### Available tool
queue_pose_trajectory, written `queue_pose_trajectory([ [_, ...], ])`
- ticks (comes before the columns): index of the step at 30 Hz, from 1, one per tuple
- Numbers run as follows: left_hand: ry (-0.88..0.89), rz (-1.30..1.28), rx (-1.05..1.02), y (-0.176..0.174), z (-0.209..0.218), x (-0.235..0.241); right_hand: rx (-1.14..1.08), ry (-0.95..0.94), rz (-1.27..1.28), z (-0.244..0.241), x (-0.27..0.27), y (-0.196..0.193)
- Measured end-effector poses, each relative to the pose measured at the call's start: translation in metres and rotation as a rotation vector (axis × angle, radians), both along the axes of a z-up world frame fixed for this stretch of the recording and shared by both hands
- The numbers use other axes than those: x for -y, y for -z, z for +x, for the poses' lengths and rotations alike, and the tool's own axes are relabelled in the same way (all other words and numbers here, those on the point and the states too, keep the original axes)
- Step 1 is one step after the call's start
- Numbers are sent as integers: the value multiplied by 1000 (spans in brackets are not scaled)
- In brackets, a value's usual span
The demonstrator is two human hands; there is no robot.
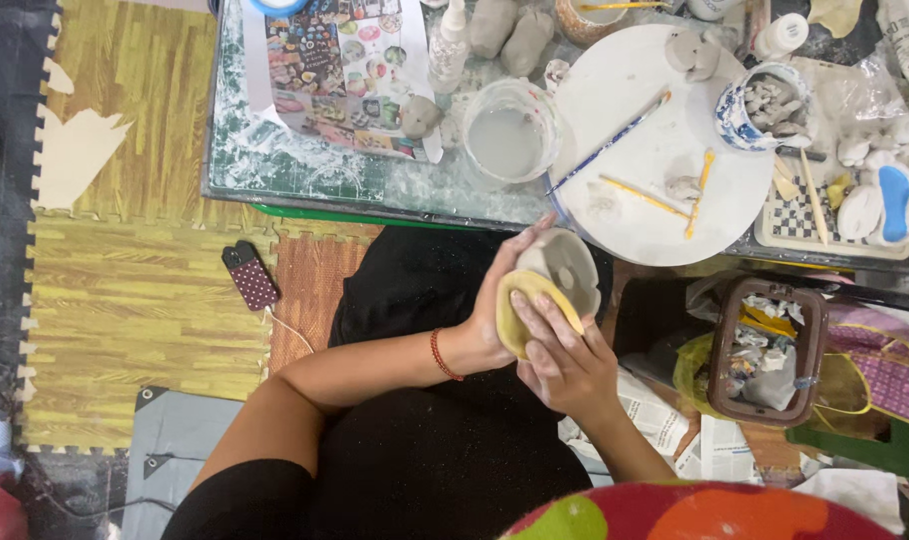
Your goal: The person smooths the interior of a small clay pot using a yellow sponge and a paintbrush. They then handle a small clay figurine and a blue and black clay object, applying black paint to the figurine with a brush.
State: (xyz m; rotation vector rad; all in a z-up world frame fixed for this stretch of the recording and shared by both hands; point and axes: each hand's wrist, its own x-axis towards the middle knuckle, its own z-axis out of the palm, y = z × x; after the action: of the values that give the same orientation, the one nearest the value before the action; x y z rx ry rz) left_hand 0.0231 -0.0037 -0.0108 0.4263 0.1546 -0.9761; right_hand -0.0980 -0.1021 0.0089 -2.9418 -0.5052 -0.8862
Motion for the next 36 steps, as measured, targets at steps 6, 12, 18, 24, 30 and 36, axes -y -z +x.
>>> queue_pose_trajectory([
  [6,80,-224,-203,-9,10,-5,52,-90,-34,-52,63,63],
  [12,203,-475,-163,-46,17,-14,-115,803,952,-60,87,75],
  [18,289,-332,-46,-60,13,-17,56,176,1727,-13,73,5],
  [24,253,-166,307,-31,3,-5,-257,394,1211,4,67,-55],
  [30,183,-29,547,-4,4,4,-309,-28,719,26,23,-99],
  [36,304,-182,412,-5,8,-5,-280,-258,295,29,6,-96],
])
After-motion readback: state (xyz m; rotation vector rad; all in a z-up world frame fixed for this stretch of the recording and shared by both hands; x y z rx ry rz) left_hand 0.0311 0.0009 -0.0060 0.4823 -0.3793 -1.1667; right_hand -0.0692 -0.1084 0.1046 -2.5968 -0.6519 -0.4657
